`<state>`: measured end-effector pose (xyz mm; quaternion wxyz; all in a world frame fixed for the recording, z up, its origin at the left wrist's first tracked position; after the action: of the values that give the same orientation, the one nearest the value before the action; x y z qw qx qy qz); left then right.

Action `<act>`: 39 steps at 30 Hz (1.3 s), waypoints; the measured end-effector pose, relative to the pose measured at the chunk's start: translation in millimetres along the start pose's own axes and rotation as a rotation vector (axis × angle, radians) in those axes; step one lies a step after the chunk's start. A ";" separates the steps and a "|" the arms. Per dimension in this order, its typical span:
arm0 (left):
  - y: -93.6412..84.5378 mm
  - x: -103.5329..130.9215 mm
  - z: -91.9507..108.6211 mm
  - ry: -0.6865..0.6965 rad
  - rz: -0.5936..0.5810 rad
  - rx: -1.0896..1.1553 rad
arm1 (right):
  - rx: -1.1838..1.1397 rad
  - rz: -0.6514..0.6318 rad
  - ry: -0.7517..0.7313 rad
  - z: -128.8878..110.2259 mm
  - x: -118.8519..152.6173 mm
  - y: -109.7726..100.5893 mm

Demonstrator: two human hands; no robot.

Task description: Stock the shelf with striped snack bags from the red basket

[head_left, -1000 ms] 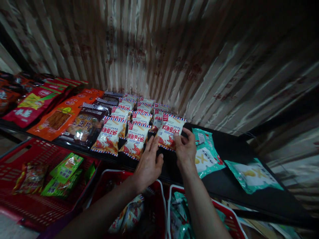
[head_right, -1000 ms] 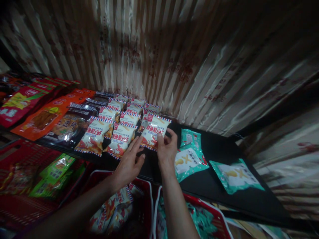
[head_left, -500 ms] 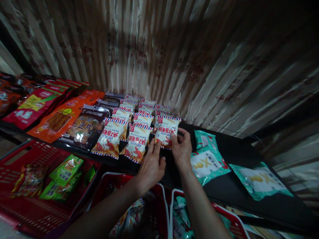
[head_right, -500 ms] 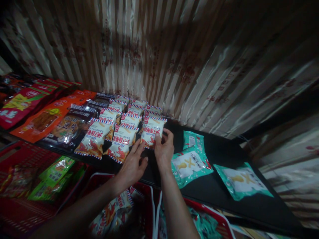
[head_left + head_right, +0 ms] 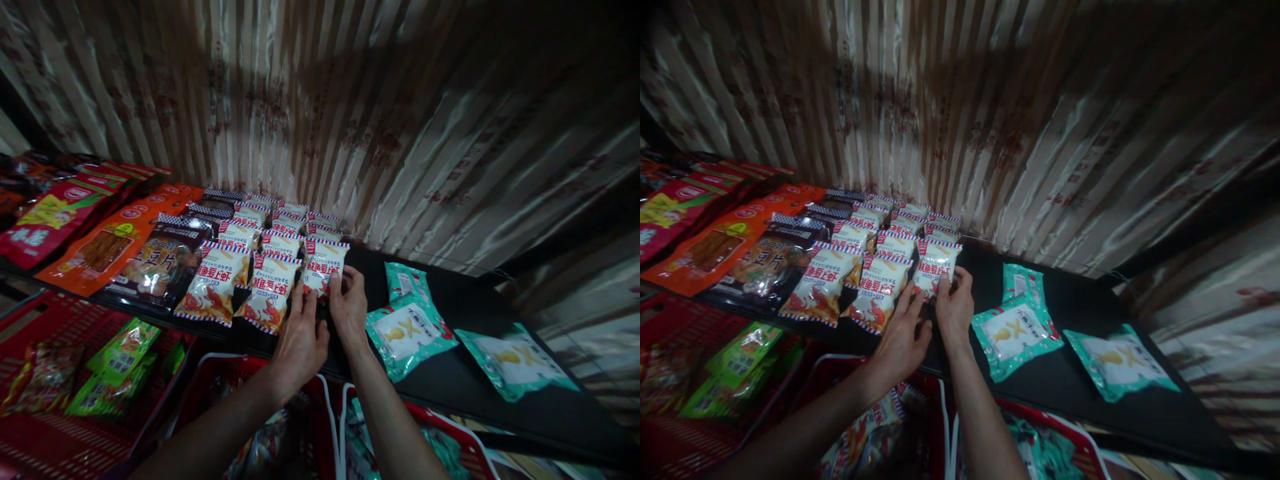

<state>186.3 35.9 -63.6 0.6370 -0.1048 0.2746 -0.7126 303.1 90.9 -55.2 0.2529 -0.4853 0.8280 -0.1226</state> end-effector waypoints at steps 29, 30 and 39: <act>-4.2 2.4 2.4 0.054 0.003 -0.002 | 0.136 0.022 -0.166 0.4 17.0 -7.9; -4.2 2.6 2.4 0.051 0.001 0.002 | 0.135 0.032 -0.191 -1.1 18.6 -10.7; -9.9 12.1 12.7 0.092 -0.017 -0.022 | 0.145 0.020 -0.290 -24.1 43.8 -40.1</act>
<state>182.2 21.4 -50.3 0.6165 -0.0811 0.3106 -0.7190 302.4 31.9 -30.1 0.4051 -0.4703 0.7765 -0.1081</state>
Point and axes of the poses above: each hand's wrist, its own x-axis away from the middle knuckle, its own y-axis out of the palm, z = x × y, the point moved 3 cm from there along -x, towards the middle knuckle, and after that the axes turned 2 degrees about -z, right-handed, at the moved point
